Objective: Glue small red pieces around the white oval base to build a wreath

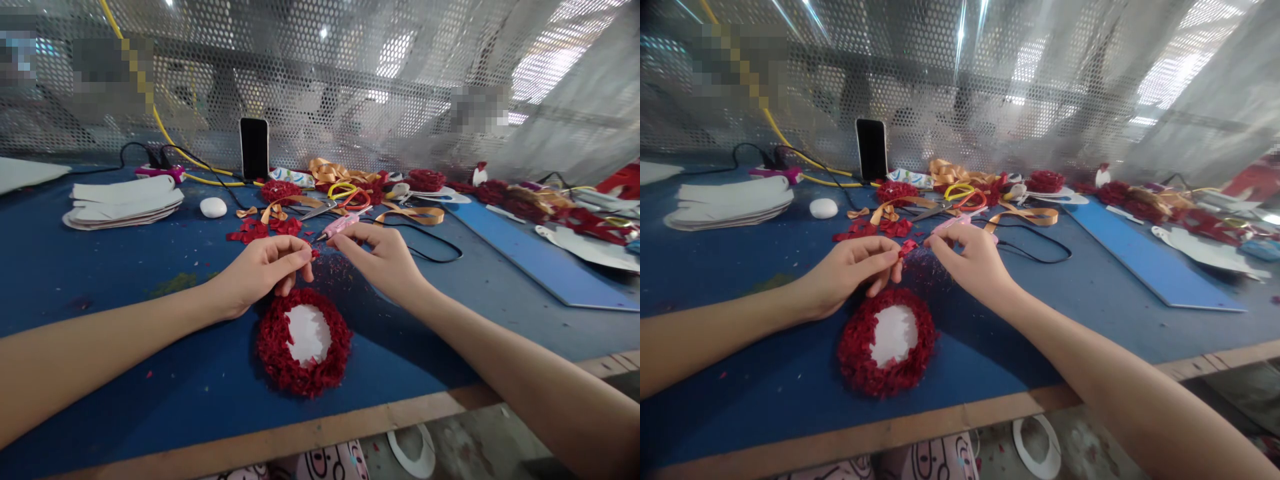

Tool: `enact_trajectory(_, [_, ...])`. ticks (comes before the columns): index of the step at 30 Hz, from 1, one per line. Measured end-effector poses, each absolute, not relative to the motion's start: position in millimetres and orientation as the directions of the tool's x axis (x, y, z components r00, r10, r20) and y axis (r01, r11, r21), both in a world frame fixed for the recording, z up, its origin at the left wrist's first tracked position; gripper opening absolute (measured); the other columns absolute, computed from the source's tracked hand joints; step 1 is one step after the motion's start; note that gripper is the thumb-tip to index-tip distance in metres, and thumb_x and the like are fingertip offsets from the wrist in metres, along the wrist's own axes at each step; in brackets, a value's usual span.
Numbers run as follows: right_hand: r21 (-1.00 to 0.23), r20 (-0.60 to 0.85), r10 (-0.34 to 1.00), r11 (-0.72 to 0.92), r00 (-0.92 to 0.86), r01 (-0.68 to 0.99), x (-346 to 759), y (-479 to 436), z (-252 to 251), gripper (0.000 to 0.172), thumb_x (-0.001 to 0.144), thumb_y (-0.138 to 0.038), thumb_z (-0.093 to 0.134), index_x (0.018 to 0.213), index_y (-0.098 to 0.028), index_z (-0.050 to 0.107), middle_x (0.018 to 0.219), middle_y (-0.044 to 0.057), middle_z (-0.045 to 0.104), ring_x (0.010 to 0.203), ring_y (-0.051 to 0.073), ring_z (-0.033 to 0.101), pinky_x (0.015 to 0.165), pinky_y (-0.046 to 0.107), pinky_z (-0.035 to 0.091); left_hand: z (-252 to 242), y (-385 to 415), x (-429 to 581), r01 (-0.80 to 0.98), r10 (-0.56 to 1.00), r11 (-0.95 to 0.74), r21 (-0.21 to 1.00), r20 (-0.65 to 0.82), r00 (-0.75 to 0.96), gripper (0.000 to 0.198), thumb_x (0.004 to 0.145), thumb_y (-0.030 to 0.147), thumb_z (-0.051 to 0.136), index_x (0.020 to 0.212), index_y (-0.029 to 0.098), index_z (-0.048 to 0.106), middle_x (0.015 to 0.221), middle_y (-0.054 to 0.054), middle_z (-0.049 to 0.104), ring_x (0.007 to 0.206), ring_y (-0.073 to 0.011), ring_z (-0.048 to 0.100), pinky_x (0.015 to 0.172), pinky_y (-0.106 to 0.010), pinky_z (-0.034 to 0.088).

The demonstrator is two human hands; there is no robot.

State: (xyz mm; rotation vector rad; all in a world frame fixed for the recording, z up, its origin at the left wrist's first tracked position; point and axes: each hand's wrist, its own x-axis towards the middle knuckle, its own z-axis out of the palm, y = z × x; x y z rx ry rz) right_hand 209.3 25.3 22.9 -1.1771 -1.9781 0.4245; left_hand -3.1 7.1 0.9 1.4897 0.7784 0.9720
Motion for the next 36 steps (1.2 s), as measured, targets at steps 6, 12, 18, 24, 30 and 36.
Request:
enact_trajectory(6, [-0.621, 0.449, 0.854, 0.510, -0.263, 0.596, 209.1, 25.5, 22.1, 0.023, 0.088, -0.027, 0.057, 0.074, -0.016, 0.072, 0.081, 0.004, 0.073, 0.078, 0.017, 0.064, 0.067, 0.027, 0.045, 1.2, 6.3, -2.2, -0.052, 0.892, -0.147, 0.988, 0.155, 0.425, 0.028, 0.093, 0.041, 0.061, 0.080, 0.016, 0.060, 0.072, 0.001, 0.065, 0.048, -0.0053, 0.048, 0.046, -0.020, 0.034])
enact_trajectory(12, [-0.617, 0.431, 0.863, 0.495, -0.263, 0.612, 208.9, 25.1, 22.3, 0.026, 0.089, -0.030, 0.057, 0.074, -0.016, 0.073, 0.080, 0.005, 0.073, 0.078, 0.017, 0.063, 0.066, 0.027, 0.044, 2.4, 5.3, -2.6, -0.065, 0.893, -0.126, 0.990, 0.141, 0.427, 0.026, 0.093, 0.039, 0.059, 0.080, 0.016, 0.058, 0.072, 0.001, 0.063, 0.048, -0.0056, 0.048, 0.048, -0.020, 0.036])
enact_trajectory(18, [-0.611, 0.424, 0.865, 0.492, -0.269, 0.620, 208.0, 24.4, 23.3, 0.026, 0.089, -0.029, 0.056, 0.074, -0.016, 0.073, 0.079, 0.005, 0.072, 0.077, 0.017, 0.062, 0.065, 0.027, 0.043, 2.7, 5.0, -1.2, -0.095, 0.907, -0.064, 0.993, 0.098, 0.410, 0.019, 0.093, 0.031, 0.055, 0.080, 0.018, 0.053, 0.066, 0.004, 0.057, 0.046, -0.0054, 0.044, 0.046, -0.020, 0.034])
enact_trajectory(24, [-0.618, 0.420, 0.867, 0.489, -0.268, 0.615, 208.1, 24.6, 22.6, 0.026, 0.089, -0.031, 0.057, 0.074, -0.017, 0.073, 0.078, 0.004, 0.072, 0.076, 0.018, 0.062, 0.063, 0.027, 0.043, 1.9, 5.6, -0.4, -0.024, 0.904, -0.096, 0.995, 0.098, 0.417, 0.029, 0.096, 0.038, 0.052, 0.076, 0.017, 0.052, 0.066, 0.003, 0.057, 0.047, -0.0060, 0.046, 0.047, -0.021, 0.034])
enact_trajectory(30, [-0.618, 0.419, 0.869, 0.486, -0.264, 0.618, 208.6, 25.1, 22.0, 0.025, 0.089, -0.031, 0.057, 0.077, -0.017, 0.074, 0.077, 0.005, 0.072, 0.076, 0.018, 0.063, 0.063, 0.027, 0.044, 1.5, 6.6, -0.7, -0.004, 0.903, -0.099, 0.995, 0.092, 0.420, 0.028, 0.097, 0.039, 0.050, 0.079, 0.018, 0.051, 0.066, 0.003, 0.056, 0.047, -0.0069, 0.047, 0.047, -0.022, 0.033])
enact_trajectory(36, [-0.612, 0.407, 0.873, 0.479, -0.269, 0.629, 208.1, 24.4, 22.8, 0.026, 0.089, -0.030, 0.056, 0.077, -0.016, 0.075, 0.079, 0.005, 0.073, 0.079, 0.018, 0.064, 0.064, 0.027, 0.044, 0.9, 6.5, -0.7, -0.027, 0.903, -0.103, 0.994, 0.105, 0.417, 0.025, 0.098, 0.036, 0.049, 0.080, 0.019, 0.049, 0.068, 0.004, 0.052, 0.048, -0.0054, 0.044, 0.048, -0.021, 0.035])
